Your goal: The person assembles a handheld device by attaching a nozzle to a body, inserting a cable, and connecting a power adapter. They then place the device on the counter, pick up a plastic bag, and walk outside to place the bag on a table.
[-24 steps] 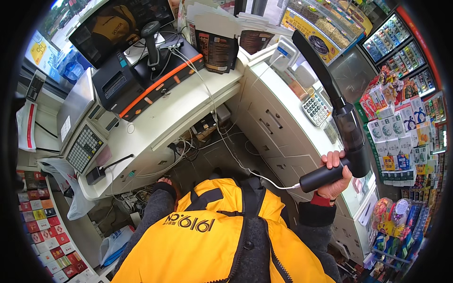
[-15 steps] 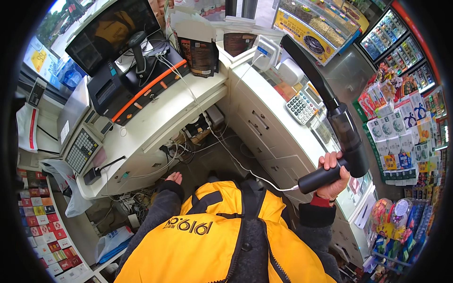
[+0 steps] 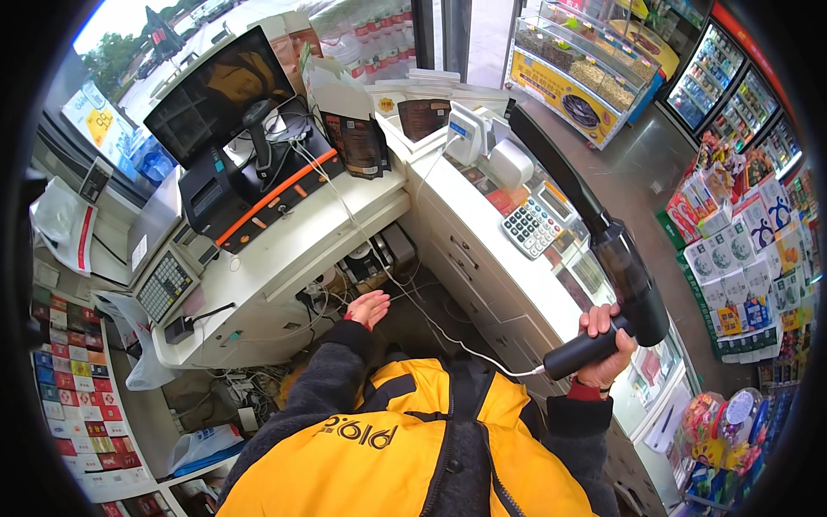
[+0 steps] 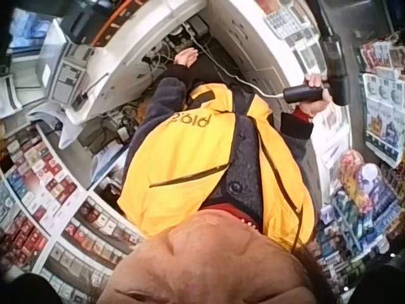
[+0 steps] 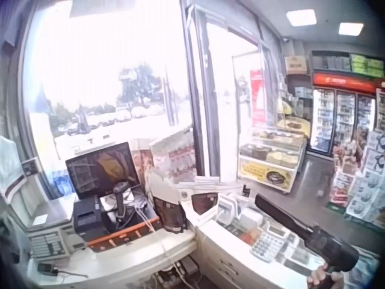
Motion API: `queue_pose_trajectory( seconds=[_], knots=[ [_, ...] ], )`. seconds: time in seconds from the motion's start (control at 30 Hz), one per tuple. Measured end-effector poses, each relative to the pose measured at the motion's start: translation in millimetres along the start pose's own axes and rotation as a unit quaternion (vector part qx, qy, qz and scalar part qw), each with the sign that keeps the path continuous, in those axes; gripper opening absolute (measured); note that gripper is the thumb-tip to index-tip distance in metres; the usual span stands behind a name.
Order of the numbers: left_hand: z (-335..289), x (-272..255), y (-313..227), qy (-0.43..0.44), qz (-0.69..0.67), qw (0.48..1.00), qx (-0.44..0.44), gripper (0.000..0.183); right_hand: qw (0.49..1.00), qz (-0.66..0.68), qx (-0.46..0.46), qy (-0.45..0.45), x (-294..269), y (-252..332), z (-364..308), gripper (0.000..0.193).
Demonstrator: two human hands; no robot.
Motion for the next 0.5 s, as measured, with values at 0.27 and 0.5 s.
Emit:
queue_pose_trajectory(
  seconds=[0.27, 0.5],
  knots=[
    [-131.5, 208.2, -73.2, 0.343, 0.209, 0.879, 0.259, 0.025, 0.999, -0.029, -0.020, -0.023, 12.5, -19.1, 11.2, 0.034],
    [-223.8, 272.9, -109.6, 0.339, 0.309, 0.751, 0.474, 0.026, 0.997, -0.065, 0.021, -0.031, 32.2, -55.5, 17.2, 0.034]
  ],
)
Point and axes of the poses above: each hand's wrist, its own z-axis towards the middle knuckle, its own x-axis out of the palm, y = z × x, the point moved 7 cm from there along z, towards the middle knuckle, and after that the axes turned 6 degrees about x, right-handed, at the moved point
